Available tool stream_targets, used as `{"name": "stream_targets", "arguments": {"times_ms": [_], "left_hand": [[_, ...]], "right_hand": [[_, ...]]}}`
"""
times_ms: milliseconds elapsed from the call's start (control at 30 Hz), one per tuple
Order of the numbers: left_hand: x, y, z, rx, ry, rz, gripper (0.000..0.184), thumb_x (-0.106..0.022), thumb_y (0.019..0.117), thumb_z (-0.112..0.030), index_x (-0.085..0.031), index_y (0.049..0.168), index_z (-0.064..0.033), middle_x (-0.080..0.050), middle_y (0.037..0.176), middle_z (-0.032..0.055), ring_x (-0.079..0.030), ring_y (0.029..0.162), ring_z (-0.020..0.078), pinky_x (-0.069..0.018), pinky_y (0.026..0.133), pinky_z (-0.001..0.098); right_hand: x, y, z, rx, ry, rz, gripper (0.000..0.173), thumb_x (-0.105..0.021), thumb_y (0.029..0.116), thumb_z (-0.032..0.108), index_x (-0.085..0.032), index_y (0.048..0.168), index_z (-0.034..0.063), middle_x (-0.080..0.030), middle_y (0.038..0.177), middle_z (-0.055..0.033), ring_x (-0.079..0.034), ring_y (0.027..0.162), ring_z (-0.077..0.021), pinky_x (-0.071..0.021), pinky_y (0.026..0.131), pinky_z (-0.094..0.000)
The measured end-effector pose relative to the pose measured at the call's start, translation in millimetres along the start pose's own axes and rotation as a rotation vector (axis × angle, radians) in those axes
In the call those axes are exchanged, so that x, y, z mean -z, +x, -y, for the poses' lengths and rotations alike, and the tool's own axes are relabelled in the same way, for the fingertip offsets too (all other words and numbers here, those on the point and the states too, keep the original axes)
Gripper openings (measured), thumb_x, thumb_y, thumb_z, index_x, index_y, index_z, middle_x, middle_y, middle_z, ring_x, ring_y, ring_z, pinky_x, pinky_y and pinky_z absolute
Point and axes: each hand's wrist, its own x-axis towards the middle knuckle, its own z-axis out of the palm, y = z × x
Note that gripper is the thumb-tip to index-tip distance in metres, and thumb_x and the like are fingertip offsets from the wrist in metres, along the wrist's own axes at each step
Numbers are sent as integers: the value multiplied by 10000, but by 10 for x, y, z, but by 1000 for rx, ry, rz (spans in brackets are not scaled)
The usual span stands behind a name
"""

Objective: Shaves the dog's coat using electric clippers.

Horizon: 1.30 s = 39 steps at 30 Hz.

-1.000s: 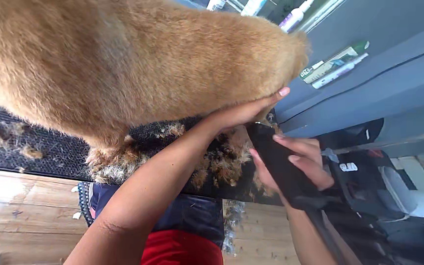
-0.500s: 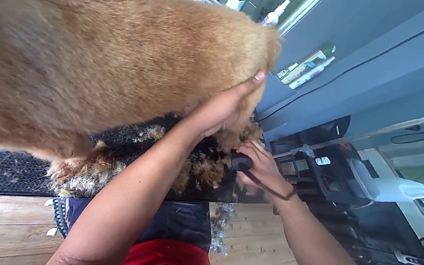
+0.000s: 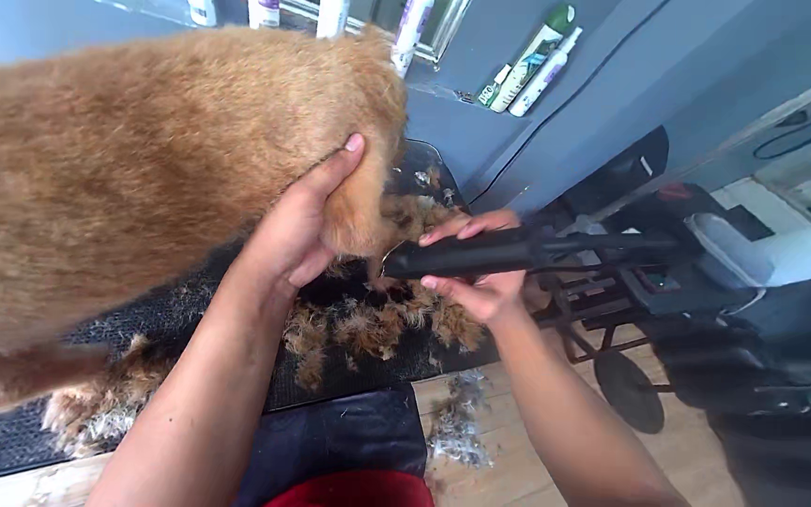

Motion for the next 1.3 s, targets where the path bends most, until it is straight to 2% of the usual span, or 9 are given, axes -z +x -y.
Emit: {"name": "stream_targets", "arguments": {"times_ms": [200, 433, 667, 800, 900, 1000, 1100, 1200, 1300], "left_hand": [[22, -33, 25, 7, 55, -31, 318, -476, 1071, -403, -614, 1208, -150, -679, 1002, 51, -685, 894, 177, -606, 824, 383], [-35, -35, 119, -8, 93, -114, 340, -502, 1045, -435, -624, 1195, -155, -706, 973, 75, -709, 884, 216, -613, 825, 424], [3, -55, 138, -25, 86, -110, 363, -499, 1028, -444, -647, 1157, -139, -692, 948, 60, -699, 871, 192, -603, 824, 387], [150, -110, 104, 5, 80, -22, 378, -685, 909, -461, -696, 1104, -136, -702, 923, 60, -700, 849, 202, -601, 810, 390], [345, -168, 152, 48, 68, 136, 415, -729, 868, -466, -720, 1106, -126, -712, 926, 80, -703, 880, 242, -587, 842, 448], [531, -206, 238, 23, 133, 218, 649, -776, 820, -493, -647, 1300, -76, -666, 1263, 197, -637, 1190, 366, -518, 1026, 549], [559, -198, 311, -48, 153, 249, 746, -773, 816, -521, -589, 1388, -79, -603, 1395, 187, -561, 1319, 355, -462, 1111, 533], [530, -230, 370, -145, 171, 195, 429, -723, 910, -420, -704, 1258, -171, -727, 1218, 42, -685, 1141, 177, -569, 986, 410], [558, -259, 408, -161, 183, 129, 261, -742, 884, -218, -754, 1133, -142, -761, 1073, 29, -724, 983, 133, -606, 884, 373]], "right_hand": [[283, -200, 38, -321, -107, 222, 536, -856, 722, 118, -593, 1181, 31, -735, 1083, -77, -710, 1034, -199, -610, 942, -396], [243, 392, 96, 145, 163, -91, 574, -849, 714, -9, -496, 1166, -12, -707, 1059, -188, -713, 1009, -329, -616, 887, -501], [336, -108, -241, -83, 219, -46, 562, -826, 700, -25, -504, 1160, -24, -710, 1046, -177, -711, 995, -293, -606, 900, -468], [562, -119, -180, -390, 107, 182, 662, -843, 670, 19, -554, 1264, -26, -736, 1059, -76, -720, 983, -153, -619, 898, -344], [648, -56, -190, -304, 335, 28, 719, -812, 729, 39, -410, 1322, -19, -706, 1042, -147, -719, 953, -251, -626, 830, -404], [605, 34, -173, -206, 439, -95, 744, -827, 757, -1, -371, 1345, 8, -686, 1080, -184, -711, 995, -308, -623, 865, -436], [426, 183, -7, -126, 377, -112, 705, -866, 742, 69, -429, 1288, -12, -710, 1047, -151, -724, 958, -271, -640, 816, -407], [149, 442, 145, 82, 431, -225, 650, -866, 722, -27, -448, 1220, -14, -707, 1050, -189, -723, 991, -320, -635, 865, -476], [-53, 773, 129, 206, 481, -299, 657, -860, 675, -79, -442, 1181, -51, -698, 1026, -220, -722, 981, -333, -629, 862, -497]]}}
